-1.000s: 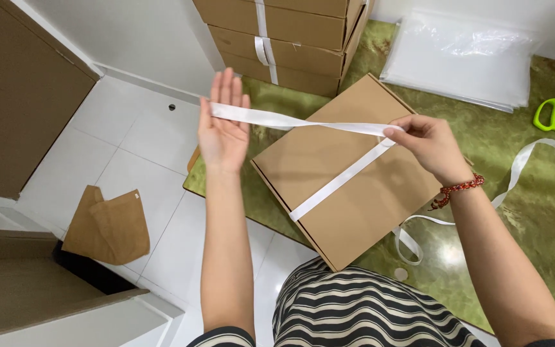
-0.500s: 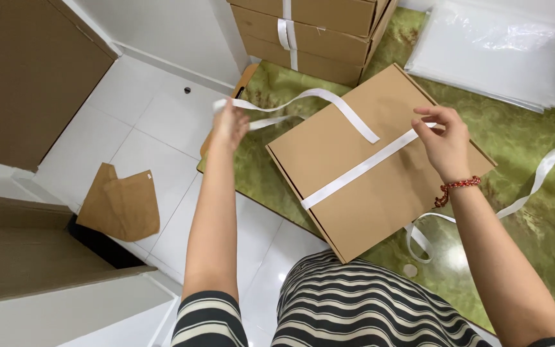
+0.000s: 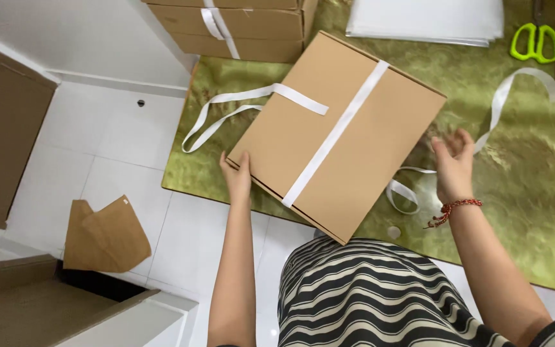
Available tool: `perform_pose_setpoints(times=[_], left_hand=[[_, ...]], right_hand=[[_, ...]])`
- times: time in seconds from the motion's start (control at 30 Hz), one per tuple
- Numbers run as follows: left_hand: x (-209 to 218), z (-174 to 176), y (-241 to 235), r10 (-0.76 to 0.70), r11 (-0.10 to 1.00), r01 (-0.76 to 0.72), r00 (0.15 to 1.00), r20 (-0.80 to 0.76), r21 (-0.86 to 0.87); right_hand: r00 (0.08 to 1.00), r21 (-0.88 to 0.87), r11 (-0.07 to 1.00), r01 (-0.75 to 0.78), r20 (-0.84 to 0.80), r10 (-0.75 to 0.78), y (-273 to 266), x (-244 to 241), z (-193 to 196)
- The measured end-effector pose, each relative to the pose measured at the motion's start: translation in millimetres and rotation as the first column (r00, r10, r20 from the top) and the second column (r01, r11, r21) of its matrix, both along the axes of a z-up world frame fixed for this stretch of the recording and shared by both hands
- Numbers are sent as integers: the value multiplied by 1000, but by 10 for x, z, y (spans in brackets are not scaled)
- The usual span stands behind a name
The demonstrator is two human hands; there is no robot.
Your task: The person opens a cardboard box and removes a yellow shirt wrapped in a plastic bag. They place the shirt on a hanger and hang it on a clothing rack. The person then folds the plastic bag, places it back in the box, closes the box, and ties it with a white ribbon.
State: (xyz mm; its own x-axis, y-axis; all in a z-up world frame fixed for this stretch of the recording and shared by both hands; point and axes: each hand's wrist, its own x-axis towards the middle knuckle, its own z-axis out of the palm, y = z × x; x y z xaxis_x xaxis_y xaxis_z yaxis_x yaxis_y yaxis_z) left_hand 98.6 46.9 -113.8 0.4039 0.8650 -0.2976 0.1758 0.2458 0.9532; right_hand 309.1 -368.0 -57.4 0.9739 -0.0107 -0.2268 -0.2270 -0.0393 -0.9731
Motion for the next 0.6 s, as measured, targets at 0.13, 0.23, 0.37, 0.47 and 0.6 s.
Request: perform_pose_setpoints(times=[0.13,0.23,0.37,0.47,0.6], left_hand=[[-71,1040,-656,-22,989,13,998,-61,-145],[-35,1353,-891,81,966,-74,997,16,-246],[-59,1421,-975,144,923,-124,989,30,-364],[-85,1367,-919,117,917,-113,993,-12,-382],[-122,1116,-779,72,929,-98,994,-85,-356]], right_hand=[[876,407,911,69,-462,141,-44,-404,114],[757,478,868,138,-616,219,70,-529,177],[740,458,888,28,-607,290,168,-447,172],[728,419,908,-30,-613,307,304,-406,371],[785,371,923,-108,-537,308,400,-382,252]])
